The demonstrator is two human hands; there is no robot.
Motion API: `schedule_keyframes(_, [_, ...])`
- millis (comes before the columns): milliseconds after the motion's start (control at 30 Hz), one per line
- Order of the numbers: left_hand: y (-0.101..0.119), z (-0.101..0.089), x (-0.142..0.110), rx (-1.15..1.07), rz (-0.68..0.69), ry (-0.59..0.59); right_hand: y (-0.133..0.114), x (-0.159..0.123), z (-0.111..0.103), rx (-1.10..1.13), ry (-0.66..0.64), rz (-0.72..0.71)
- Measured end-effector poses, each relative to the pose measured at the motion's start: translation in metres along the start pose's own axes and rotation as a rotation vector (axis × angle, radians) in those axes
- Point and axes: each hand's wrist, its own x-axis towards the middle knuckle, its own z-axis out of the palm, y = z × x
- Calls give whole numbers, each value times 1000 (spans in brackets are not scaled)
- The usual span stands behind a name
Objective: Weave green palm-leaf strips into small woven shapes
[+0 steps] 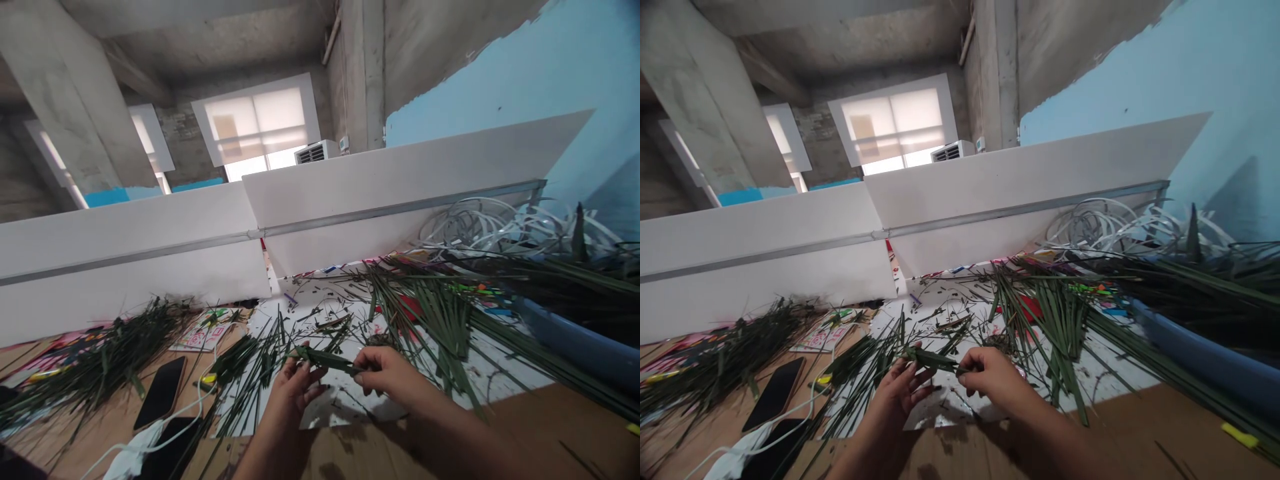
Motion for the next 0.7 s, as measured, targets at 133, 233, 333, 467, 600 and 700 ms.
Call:
schedule_keyframes(133, [0,-1,0,27,44,25,-9,-2,-3,35,28,19])
schedule_keyframes(233, [0,-2,1,60,41,31,-11,-7,-4,104,13,23])
schedule_keyframes(333, [0,1,0,84,33,-10,-8,-14,-3,209,-12,21])
schedule_keyframes(467, [3,11,-13,79,37,-50,-6,-28,-1,263,1,20])
schedule_keyframes(600, [3,21,-38,51,37,-89,-12,-49,1,277,3,-23])
schedule_keyframes(700, [0,26,-62,17,17,-127,-20,-69,6,272,0,-73])
